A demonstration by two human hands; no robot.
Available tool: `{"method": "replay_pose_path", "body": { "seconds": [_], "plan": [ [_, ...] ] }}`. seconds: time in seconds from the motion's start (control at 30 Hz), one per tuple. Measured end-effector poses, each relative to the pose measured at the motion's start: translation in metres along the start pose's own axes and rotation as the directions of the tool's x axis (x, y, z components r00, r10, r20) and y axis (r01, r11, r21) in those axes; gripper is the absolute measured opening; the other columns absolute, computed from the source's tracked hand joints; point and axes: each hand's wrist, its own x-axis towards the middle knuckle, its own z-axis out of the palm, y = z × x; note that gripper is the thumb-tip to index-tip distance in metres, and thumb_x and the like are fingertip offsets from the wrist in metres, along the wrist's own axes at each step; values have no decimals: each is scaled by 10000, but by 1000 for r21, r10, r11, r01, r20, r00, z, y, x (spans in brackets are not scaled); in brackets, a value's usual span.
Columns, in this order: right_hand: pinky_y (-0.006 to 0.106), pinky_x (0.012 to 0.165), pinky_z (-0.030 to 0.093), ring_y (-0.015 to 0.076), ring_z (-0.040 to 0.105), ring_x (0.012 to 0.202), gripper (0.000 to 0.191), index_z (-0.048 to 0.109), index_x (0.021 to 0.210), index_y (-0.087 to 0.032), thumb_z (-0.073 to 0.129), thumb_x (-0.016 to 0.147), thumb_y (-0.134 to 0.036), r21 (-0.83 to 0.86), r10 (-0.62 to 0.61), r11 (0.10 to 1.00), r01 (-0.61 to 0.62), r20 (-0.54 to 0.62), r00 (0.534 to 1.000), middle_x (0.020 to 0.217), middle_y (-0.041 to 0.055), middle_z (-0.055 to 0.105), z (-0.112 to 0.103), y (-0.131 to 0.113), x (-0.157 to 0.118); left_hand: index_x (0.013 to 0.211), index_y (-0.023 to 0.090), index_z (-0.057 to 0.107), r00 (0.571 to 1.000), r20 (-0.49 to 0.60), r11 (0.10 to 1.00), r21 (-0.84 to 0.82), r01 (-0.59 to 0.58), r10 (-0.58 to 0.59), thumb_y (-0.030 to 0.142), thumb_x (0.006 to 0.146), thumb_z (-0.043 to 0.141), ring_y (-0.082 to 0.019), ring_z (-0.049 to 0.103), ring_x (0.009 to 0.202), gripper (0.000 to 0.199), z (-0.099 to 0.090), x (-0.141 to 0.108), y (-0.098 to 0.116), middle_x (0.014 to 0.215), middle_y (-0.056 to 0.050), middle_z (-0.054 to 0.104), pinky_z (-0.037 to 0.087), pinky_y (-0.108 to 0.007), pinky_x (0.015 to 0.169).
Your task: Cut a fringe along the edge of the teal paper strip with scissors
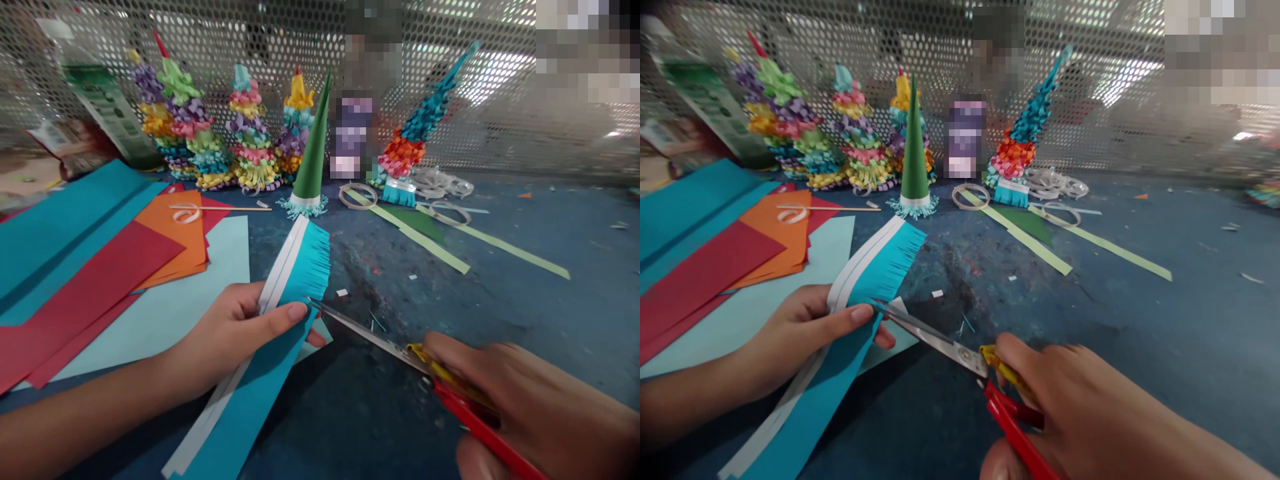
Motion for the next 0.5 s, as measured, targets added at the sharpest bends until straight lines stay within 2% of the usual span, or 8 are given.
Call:
{"method": "replay_pose_path", "body": {
  "seconds": [0.1, 0.2, 0.33, 0.5],
  "plan": [
    [264, 457, 442, 211, 713, 449, 219, 515, 766, -300, 693, 891, -328, 67, 45, 996, -57, 167, 985, 513, -71, 747, -7, -16, 10, 772, 221, 877, 999, 1, 999, 8, -35, 35, 426, 845, 869, -173, 770, 728, 218, 1, 1, 0, 827, -42, 877, 571, -195, 624],
    [255, 475, 426, 230, 741, 525, 190, 510, 777, -294, 673, 869, -327, 131, 83, 983, -125, 286, 955, 596, -37, 801, -16, -32, 18, 799, 228, 885, 999, -5, 999, 20, -40, 40, 417, 852, 868, -178, 791, 755, 197, 3, 0, -1, 846, -33, 881, 578, -192, 635],
    [253, 469, 416, 242, 750, 542, 144, 524, 781, -292, 624, 877, -331, 123, 89, 983, -134, 317, 944, 658, -10, 831, -19, -37, 21, 836, 231, 887, 1000, -2, 999, -47, -22, 22, 389, 781, 932, -207, 821, 829, 173, 6, -1, -1, 832, -24, 880, 605, -198, 684],
    [261, 491, 443, 252, 765, 564, 104, 519, 788, -294, 584, 870, -295, 129, 78, 983, -130, 348, 934, 703, -3, 853, -19, -37, 22, 794, 226, 885, 1000, 15, 1000, 20, 15, -15, 412, 786, 923, -182, 792, 740, 190, 5, -1, 1, 806, -29, 876, 580, -182, 622]
  ]
}}
